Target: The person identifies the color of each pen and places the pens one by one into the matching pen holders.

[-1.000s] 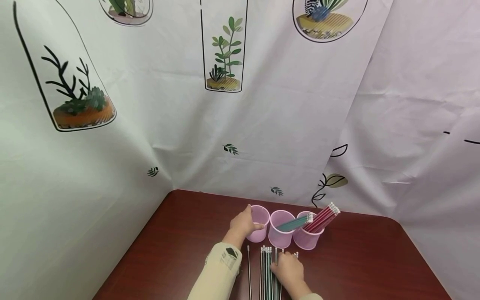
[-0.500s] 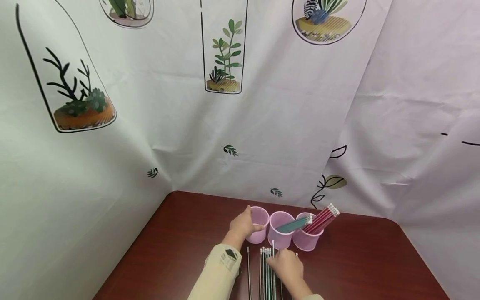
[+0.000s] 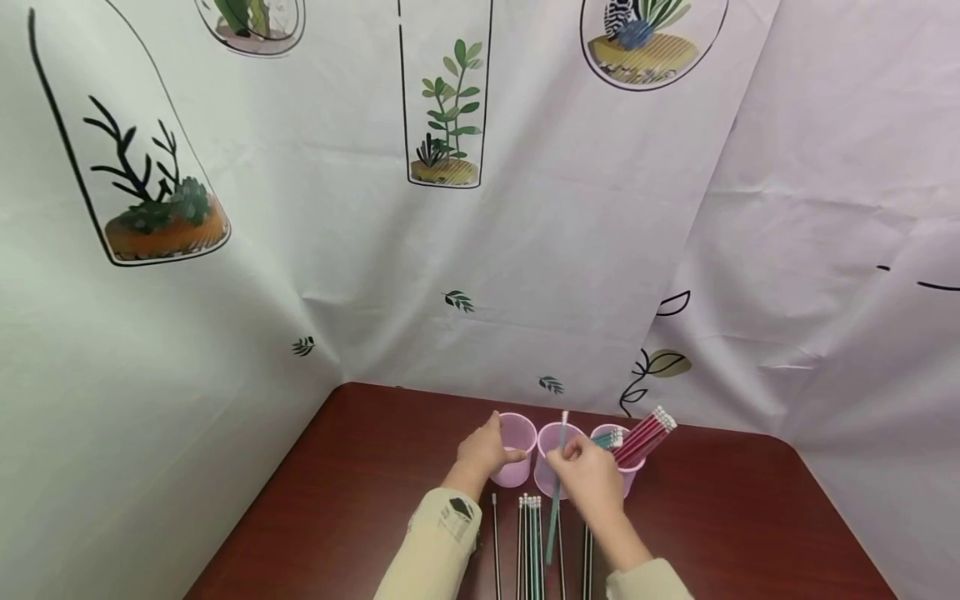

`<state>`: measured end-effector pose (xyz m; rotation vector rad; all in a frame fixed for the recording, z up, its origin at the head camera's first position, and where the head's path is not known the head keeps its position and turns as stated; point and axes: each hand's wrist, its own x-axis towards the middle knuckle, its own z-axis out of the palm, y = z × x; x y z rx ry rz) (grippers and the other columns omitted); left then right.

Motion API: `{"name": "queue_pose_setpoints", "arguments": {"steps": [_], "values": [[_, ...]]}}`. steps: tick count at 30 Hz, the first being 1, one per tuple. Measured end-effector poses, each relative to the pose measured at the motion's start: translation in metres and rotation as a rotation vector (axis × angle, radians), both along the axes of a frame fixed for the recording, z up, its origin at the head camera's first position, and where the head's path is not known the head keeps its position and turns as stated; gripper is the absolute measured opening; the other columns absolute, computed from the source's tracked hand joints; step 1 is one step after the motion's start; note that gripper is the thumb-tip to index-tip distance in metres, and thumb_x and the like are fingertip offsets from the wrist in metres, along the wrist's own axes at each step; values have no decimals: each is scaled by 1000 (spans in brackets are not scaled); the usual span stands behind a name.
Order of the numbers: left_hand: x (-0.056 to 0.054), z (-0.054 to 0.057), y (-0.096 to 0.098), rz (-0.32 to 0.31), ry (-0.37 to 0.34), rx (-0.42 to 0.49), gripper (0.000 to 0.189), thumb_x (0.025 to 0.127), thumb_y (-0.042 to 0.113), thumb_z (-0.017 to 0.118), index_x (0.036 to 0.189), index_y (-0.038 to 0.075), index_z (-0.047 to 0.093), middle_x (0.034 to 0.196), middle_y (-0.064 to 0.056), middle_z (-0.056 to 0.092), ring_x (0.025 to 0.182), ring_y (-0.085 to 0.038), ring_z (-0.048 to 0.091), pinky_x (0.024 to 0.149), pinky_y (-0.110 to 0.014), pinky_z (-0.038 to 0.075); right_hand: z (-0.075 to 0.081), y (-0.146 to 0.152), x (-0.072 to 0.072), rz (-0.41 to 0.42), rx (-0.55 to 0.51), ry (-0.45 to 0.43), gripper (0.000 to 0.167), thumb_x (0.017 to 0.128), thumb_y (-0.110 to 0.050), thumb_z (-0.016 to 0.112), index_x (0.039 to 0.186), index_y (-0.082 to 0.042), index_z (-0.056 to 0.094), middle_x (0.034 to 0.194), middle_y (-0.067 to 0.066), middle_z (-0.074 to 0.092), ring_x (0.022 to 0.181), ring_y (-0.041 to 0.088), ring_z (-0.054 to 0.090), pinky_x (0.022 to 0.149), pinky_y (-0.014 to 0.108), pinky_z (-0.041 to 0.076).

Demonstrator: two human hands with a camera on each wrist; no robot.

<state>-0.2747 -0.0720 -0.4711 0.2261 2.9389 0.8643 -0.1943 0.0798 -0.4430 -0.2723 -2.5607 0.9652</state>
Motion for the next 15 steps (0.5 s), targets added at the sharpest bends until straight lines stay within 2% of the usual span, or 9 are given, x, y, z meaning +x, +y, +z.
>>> {"name": "queue_pose_setpoints", "arguments": {"steps": [4,8,11,15], "values": [[0,0,0,-2,-1,16,93,70,39,79,140,-1,34,120,-23,56,107,-37,55,84,-51,44,17,15,-6,-143,-110,136,14,75,-26,65,71,-14,60,65,-2,63,55,14,53,52,30,40],[0,1,0,-2,-5,14,93,70,39,79,140,-1,33,120,-23,56,106,-37,55,84,-51,44,24,30,-12,-295,-190,310,14,77,-25,62,70,-13,60,65,-1,65,54,13,55,52,32,38],[0,0,0,-2,-4,9,93,69,39,79,140,-1,34,120,-23,56,106,-37,55,84,-51,44,23,38,-15,-349,-215,388,13,78,-23,62,71,-11,61,64,0,65,52,7,52,50,30,36],[0,-1,0,1,-4,6,93,69,39,80,140,-1,34,120,-22,56,107,-36,55,84,-51,44,12,43,-15,-391,-225,404,12,78,-22,62,73,-11,62,65,1,66,52,-1,47,51,28,34]]}}
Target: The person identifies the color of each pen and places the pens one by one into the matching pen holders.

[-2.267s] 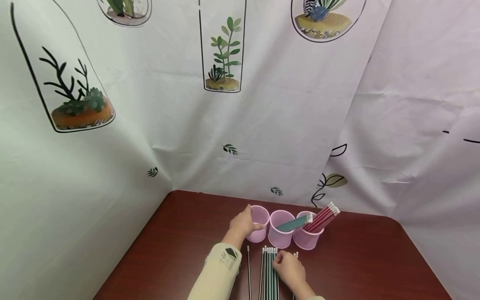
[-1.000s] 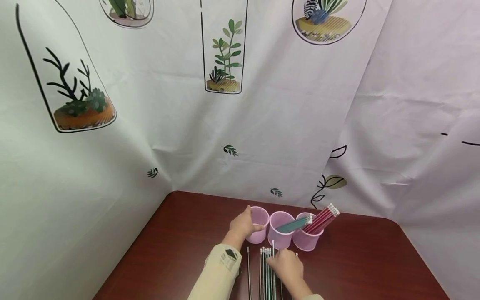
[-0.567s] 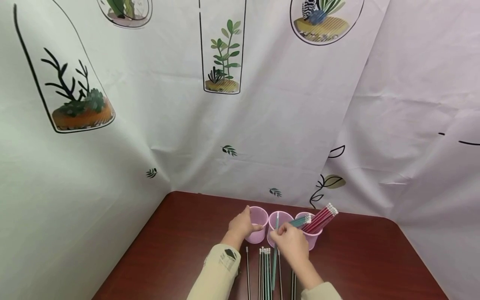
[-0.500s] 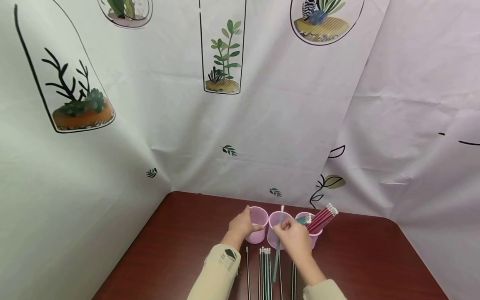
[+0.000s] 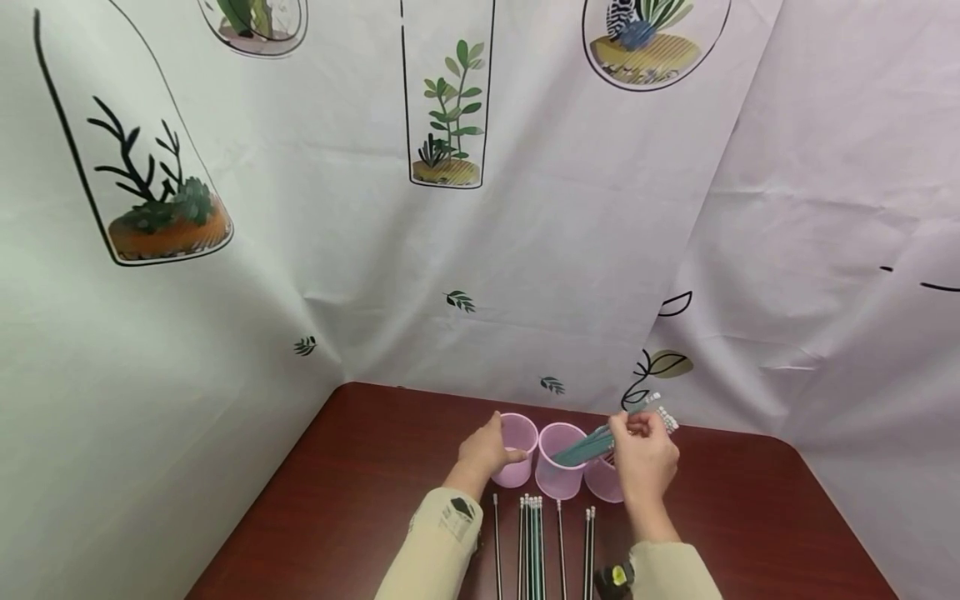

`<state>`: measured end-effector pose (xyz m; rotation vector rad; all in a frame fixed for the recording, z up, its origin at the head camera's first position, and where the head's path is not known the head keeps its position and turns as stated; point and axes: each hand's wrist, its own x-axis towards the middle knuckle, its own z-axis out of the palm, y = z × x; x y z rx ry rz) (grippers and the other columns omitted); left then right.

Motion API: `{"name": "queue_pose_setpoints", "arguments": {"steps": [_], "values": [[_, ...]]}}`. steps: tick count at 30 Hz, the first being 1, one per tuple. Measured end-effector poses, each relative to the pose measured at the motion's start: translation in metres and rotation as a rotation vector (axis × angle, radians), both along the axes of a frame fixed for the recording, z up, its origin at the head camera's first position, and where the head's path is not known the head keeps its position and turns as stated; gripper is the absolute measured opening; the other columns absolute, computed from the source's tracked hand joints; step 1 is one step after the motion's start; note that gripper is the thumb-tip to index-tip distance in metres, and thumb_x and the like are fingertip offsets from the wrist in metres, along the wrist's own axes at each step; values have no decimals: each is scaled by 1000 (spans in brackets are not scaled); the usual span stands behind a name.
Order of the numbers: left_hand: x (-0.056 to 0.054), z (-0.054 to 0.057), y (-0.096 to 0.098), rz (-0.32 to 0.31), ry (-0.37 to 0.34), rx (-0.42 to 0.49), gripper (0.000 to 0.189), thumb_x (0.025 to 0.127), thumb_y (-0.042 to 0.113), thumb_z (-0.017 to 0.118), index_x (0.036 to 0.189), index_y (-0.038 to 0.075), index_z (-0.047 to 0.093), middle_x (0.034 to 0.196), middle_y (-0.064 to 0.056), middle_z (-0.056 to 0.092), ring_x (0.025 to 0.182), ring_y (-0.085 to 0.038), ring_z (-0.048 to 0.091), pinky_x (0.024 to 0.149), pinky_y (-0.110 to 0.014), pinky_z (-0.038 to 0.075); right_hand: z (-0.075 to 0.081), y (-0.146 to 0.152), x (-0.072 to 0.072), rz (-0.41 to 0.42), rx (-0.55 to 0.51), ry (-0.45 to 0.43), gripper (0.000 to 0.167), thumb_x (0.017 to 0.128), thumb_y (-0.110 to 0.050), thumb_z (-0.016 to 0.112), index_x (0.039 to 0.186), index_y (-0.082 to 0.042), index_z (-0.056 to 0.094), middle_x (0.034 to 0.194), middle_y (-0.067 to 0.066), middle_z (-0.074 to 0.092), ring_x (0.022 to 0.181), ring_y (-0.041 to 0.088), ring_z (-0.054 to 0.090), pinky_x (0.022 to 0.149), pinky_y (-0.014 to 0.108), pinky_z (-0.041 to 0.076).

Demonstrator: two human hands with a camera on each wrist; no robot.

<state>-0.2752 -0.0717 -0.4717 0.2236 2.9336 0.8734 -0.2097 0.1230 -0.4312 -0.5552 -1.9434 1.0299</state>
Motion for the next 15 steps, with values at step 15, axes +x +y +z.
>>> {"name": "queue_pose_setpoints", "arguments": {"steps": [15], "values": [[0,0,0,2,3,-2,93,69,40,79,140,-1,34,121,-22,56,107,-35,55,84,-50,44,-57,-13,4,-12,5,-50,11,77,-21,63,74,-10,63,66,2,67,55,19,60,51,37,38]]}}
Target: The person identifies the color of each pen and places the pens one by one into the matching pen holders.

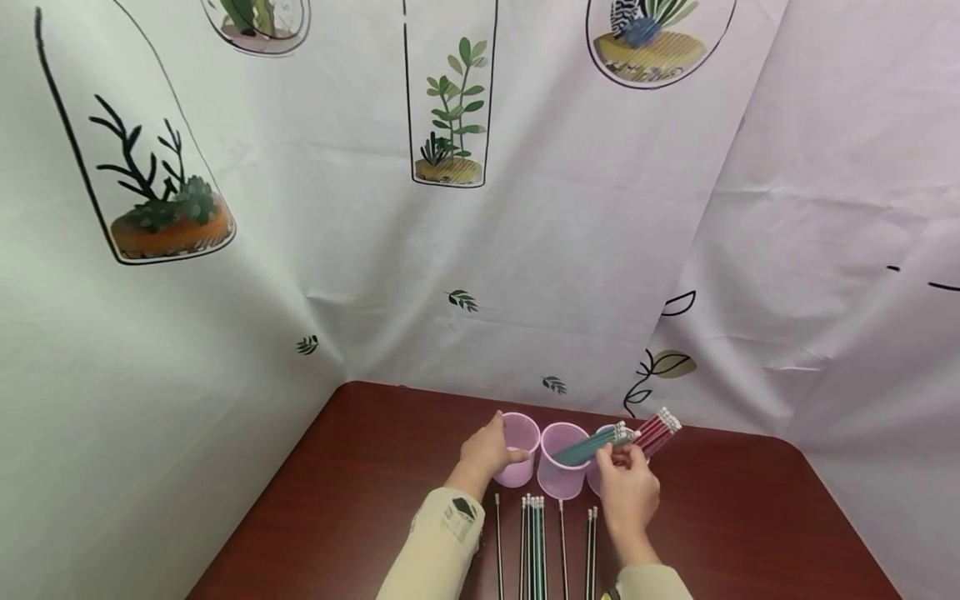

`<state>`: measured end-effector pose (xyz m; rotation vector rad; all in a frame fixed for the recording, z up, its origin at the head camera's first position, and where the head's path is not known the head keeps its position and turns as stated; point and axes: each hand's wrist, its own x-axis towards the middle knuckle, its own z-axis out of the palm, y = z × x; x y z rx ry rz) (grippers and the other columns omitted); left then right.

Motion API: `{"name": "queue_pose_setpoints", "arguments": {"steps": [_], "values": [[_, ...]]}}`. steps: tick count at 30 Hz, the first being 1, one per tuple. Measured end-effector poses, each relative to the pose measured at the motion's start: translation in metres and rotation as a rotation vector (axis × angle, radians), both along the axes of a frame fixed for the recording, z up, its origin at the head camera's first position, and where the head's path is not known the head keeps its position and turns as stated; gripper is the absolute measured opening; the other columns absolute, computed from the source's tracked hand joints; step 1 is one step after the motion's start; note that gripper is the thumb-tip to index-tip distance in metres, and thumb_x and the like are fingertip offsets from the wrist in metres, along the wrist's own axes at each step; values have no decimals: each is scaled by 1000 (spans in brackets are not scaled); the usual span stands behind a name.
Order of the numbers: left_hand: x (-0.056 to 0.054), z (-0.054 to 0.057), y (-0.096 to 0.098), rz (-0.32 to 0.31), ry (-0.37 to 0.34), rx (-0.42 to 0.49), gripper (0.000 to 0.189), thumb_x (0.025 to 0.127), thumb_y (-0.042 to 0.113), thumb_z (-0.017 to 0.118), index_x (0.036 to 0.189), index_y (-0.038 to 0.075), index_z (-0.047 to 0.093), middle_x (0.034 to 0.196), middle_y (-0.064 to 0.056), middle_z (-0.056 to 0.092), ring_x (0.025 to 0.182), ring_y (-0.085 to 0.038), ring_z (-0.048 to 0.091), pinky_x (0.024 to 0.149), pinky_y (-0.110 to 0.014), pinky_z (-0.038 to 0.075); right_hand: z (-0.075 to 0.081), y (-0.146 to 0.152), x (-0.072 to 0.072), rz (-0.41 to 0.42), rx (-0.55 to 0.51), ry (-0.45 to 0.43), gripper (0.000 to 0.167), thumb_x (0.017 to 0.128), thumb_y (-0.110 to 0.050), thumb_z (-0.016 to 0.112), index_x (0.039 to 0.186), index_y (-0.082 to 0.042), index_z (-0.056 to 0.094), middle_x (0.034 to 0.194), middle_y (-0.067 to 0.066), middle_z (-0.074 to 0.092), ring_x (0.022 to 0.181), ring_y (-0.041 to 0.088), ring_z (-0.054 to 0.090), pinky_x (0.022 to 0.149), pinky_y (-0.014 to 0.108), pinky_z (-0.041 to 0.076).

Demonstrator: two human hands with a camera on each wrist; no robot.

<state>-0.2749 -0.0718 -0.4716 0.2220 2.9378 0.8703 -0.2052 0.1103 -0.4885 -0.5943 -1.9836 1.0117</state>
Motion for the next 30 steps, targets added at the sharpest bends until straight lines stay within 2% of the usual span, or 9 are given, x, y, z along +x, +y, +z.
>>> {"name": "queue_pose_setpoints", "arguments": {"steps": [5,10,25,30], "values": [[1,0,0,2,-6,9,93,69,39,79,140,-1,34,122,-22,56,107,-36,55,85,-51,44,-11,-2,0,43,-29,-90,14,80,-23,63,76,-10,65,72,3,69,65,26,64,53,38,41],[1,0,0,0,-5,9,93,70,39,79,140,-1,33,123,-22,55,107,-35,55,86,-50,44,-18,-2,-1,77,-54,-194,18,82,-27,62,79,-9,67,74,4,69,69,29,63,56,40,42],[2,2,0,-1,9,3,90,71,37,79,139,-2,34,119,-22,57,105,-35,56,85,-49,44,-19,-1,-2,114,-62,-292,26,85,-31,59,86,-7,70,77,6,69,70,31,63,56,43,43],[-2,-2,0,0,-2,13,94,69,38,80,140,0,33,120,-23,56,105,-37,56,84,-51,44,-20,-4,1,141,-62,-301,24,84,-33,62,80,-10,69,71,2,66,63,25,60,53,39,41]]}}
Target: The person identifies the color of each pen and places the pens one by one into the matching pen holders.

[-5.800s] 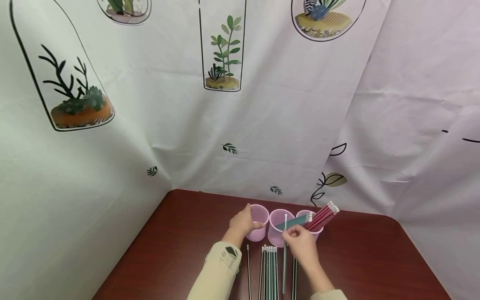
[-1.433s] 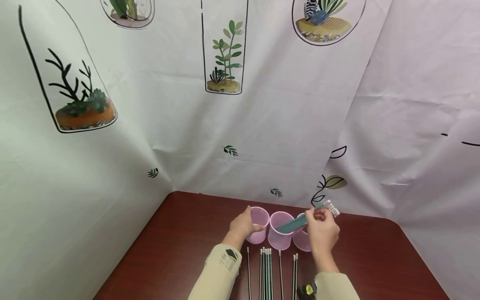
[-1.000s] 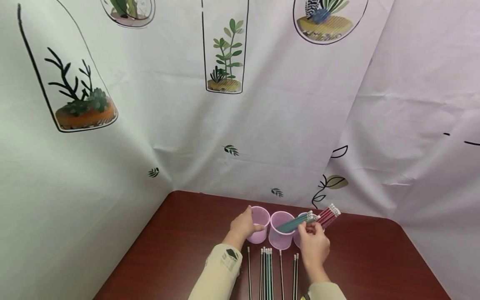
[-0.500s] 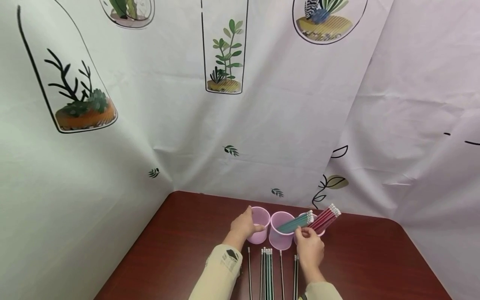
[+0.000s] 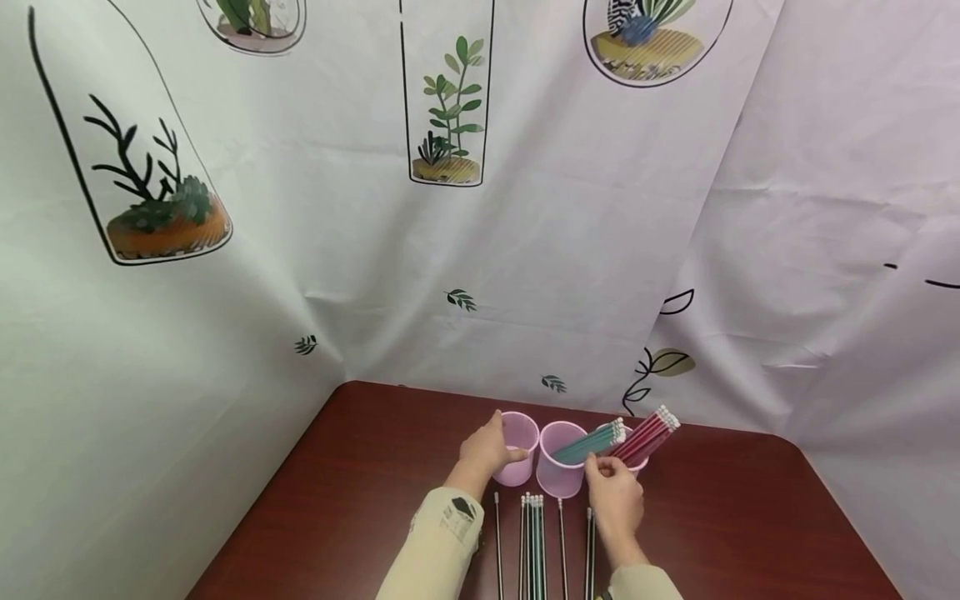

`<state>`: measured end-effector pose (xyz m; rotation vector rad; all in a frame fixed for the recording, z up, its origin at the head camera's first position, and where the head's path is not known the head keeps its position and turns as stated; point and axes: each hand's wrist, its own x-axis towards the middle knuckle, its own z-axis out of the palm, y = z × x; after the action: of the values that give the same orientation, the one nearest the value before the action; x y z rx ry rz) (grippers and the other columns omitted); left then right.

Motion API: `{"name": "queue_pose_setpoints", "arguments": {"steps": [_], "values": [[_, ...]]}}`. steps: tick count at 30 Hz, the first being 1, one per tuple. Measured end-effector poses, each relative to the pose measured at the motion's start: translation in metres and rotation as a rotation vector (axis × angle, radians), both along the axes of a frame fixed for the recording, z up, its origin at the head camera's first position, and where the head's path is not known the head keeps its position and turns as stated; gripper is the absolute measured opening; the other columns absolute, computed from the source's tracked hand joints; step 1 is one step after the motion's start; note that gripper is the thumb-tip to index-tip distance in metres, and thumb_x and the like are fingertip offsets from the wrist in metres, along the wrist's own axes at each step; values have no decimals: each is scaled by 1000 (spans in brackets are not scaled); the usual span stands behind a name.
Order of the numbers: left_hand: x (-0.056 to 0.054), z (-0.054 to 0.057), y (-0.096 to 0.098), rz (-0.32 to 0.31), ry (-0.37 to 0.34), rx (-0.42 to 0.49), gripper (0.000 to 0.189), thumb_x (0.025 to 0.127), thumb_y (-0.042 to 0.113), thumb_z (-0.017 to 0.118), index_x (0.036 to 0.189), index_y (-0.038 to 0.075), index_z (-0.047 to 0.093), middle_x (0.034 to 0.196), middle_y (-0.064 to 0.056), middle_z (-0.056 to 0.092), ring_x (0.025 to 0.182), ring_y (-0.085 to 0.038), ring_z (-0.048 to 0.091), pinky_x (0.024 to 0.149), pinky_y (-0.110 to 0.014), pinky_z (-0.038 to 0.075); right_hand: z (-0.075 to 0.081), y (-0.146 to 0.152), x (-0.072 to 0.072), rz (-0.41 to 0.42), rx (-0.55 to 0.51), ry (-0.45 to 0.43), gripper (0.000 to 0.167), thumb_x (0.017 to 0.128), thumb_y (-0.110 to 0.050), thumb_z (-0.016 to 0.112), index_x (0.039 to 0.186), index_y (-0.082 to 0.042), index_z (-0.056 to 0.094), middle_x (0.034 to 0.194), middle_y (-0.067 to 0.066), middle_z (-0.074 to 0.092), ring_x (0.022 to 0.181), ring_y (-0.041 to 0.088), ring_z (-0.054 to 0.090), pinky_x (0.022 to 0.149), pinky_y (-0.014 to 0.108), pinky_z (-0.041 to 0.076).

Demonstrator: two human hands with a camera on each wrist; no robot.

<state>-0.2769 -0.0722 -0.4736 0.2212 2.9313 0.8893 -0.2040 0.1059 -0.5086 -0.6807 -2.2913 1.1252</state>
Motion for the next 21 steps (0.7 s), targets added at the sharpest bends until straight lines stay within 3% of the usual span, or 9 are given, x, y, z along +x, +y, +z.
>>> {"name": "queue_pose_setpoints", "arguments": {"steps": [3,5,10,12,15,21], "values": [[-1,-2,0,2,-1,-3,94,69,40,80,141,0,33,121,-22,56,106,-36,55,85,-51,44,-2,-7,3,73,11,-3,20,82,-29,64,74,-12,67,65,-2,62,55,17,54,50,34,40],[-2,-3,0,1,2,-3,94,69,40,80,141,0,33,121,-22,56,107,-36,55,85,-50,44,-6,-12,7,166,52,-28,17,82,-25,64,72,-12,67,63,-2,61,52,14,52,49,33,41],[-1,-2,0,4,10,-25,94,68,41,79,140,1,34,120,-21,57,106,-34,56,84,-49,45,-23,-29,18,421,197,-184,12,76,-22,65,67,-14,61,58,-4,56,50,12,49,46,33,40],[-1,-2,0,6,8,-29,94,68,42,79,140,1,34,120,-21,57,106,-34,56,83,-49,45,-31,-35,23,481,255,-229,14,73,-22,67,64,-16,57,57,-5,54,50,11,47,46,32,39],[0,0,0,8,5,-28,94,68,41,80,140,0,35,120,-21,57,105,-35,57,83,-49,45,-42,-41,28,523,314,-242,18,69,-20,69,62,-18,53,57,-6,52,51,11,46,45,33,38],[1,0,0,10,9,-29,93,68,41,80,139,0,35,119,-21,57,104,-35,57,83,-50,45,-50,-48,30,519,358,-248,16,64,-15,64,61,-19,48,57,-7,48,51,12,43,44,32,35]]}}
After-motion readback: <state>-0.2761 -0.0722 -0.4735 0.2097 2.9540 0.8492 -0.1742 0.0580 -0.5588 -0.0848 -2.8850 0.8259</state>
